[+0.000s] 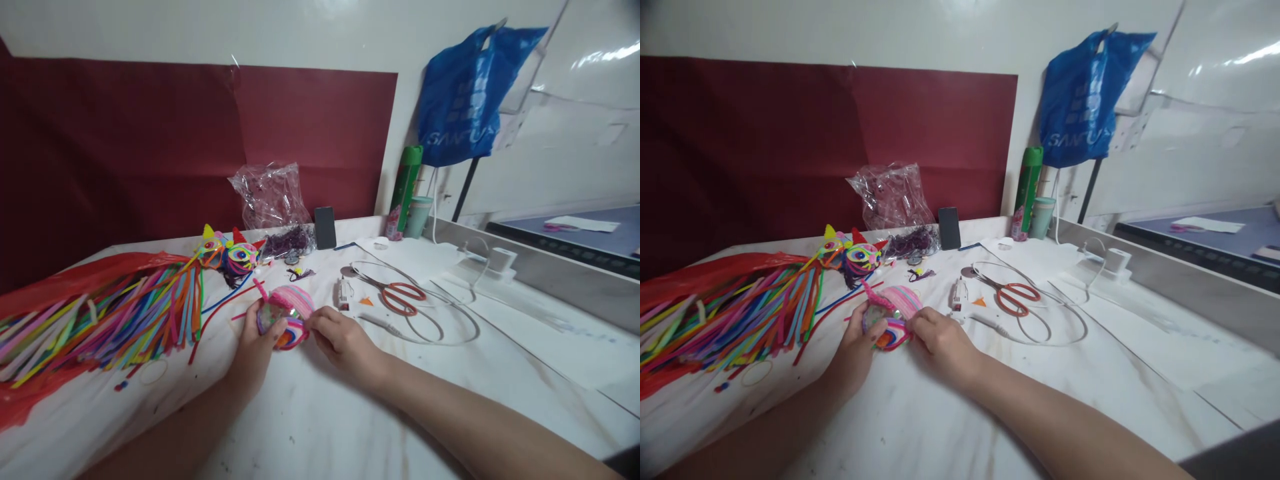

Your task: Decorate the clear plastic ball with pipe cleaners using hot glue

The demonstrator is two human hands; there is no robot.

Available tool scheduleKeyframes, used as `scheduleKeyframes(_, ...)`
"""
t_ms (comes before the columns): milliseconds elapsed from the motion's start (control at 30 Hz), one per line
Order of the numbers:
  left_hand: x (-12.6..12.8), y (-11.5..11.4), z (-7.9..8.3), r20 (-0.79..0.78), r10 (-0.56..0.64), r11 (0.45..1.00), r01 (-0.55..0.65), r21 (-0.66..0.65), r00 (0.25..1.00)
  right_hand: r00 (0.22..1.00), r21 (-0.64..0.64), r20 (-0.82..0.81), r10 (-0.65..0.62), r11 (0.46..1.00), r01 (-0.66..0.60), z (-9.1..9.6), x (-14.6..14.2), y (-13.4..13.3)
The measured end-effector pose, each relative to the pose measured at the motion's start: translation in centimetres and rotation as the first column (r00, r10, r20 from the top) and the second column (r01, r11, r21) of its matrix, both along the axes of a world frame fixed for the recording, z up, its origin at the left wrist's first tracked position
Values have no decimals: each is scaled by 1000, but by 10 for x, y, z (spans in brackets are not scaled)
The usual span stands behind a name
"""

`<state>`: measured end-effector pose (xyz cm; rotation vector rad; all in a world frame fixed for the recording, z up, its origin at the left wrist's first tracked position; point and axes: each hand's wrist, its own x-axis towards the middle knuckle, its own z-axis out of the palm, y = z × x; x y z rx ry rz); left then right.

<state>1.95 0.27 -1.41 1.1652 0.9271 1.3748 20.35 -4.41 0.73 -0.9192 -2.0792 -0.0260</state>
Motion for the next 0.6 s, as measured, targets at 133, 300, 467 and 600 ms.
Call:
scheduleKeyframes(133, -2, 2, -2, -1, -20, 1000, 20, 24, 1000, 1000, -15, -9, -26, 1000, 26, -1, 0, 1)
scheduleKeyframes(300, 0, 2, -3, 20, -64, 997, 64, 35, 998, 999, -29, -38, -37, 999, 36, -2, 1, 2)
scheduleKeyframes(467, 3, 0, 0, 53, -93, 996, 93, 14, 994, 995, -32, -88, -39, 999, 37, -2, 4, 5)
scheduleKeyframes(600, 4, -1, 1, 64, -90, 996, 89, 21, 994, 995, -29, -85, -45, 999, 43, -2, 4, 5)
